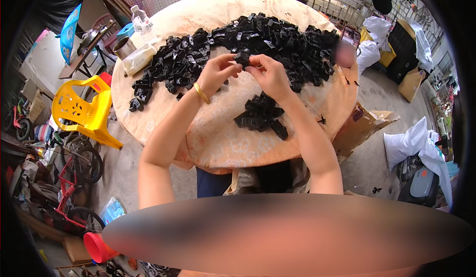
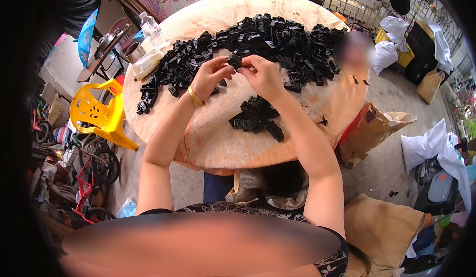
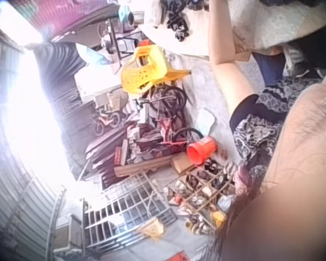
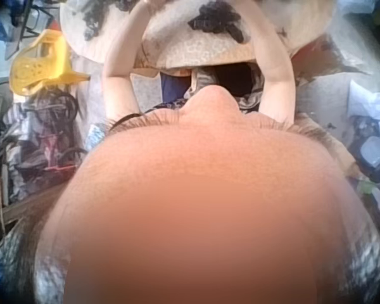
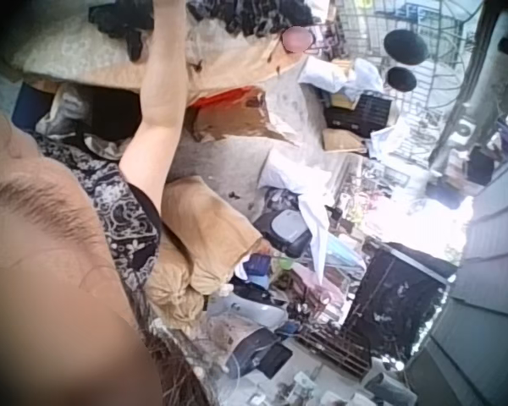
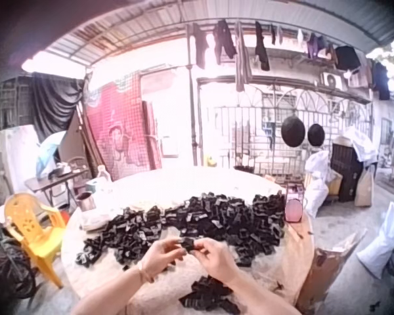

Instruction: The person assembles small black plastic components by hand at a table.

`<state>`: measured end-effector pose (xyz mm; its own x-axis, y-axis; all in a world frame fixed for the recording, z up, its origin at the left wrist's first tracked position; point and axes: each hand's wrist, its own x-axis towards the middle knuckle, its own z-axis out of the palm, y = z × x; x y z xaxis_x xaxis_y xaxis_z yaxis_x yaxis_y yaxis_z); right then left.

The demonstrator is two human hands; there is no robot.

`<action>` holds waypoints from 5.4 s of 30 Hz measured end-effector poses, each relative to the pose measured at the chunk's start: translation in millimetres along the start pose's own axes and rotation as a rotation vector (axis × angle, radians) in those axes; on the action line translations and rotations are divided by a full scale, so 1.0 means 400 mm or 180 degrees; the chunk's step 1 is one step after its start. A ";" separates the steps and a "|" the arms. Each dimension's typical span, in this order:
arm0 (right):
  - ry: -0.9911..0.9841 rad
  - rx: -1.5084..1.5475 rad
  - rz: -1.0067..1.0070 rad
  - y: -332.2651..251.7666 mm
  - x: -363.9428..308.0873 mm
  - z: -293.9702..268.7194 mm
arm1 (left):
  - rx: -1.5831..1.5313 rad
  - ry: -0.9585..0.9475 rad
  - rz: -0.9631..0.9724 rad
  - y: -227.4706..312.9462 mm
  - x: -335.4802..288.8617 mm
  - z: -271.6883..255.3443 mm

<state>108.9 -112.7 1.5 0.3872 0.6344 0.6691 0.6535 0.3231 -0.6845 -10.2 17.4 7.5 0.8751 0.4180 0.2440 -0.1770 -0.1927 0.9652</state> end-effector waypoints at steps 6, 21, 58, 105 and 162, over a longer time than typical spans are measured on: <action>0.0065 -0.0053 -0.0134 -0.014 -0.003 0.003 | 0.0334 0.0355 0.0198 0.001 -0.011 0.022; 0.0132 -0.0627 -0.0486 -0.037 -0.011 0.015 | -0.0738 0.0559 0.0215 -0.011 -0.026 0.051; -0.1925 -0.1136 0.1414 0.044 0.011 -0.143 | 0.3726 0.0359 0.0255 -0.106 0.255 -0.021; -0.0248 0.0936 0.0759 0.083 0.015 -0.051 | -0.0514 -0.0096 -0.0196 0.032 0.020 0.068; -0.0238 0.0254 0.0541 0.054 -0.003 -0.031 | -0.0526 0.0559 -0.0011 -0.045 0.026 0.066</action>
<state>130.6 -115.3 -10.6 0.4364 0.7339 0.5206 0.5281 0.2596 -0.8085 13.8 1.7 -9.7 0.7866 0.5692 0.2394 -0.2581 -0.0492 0.9649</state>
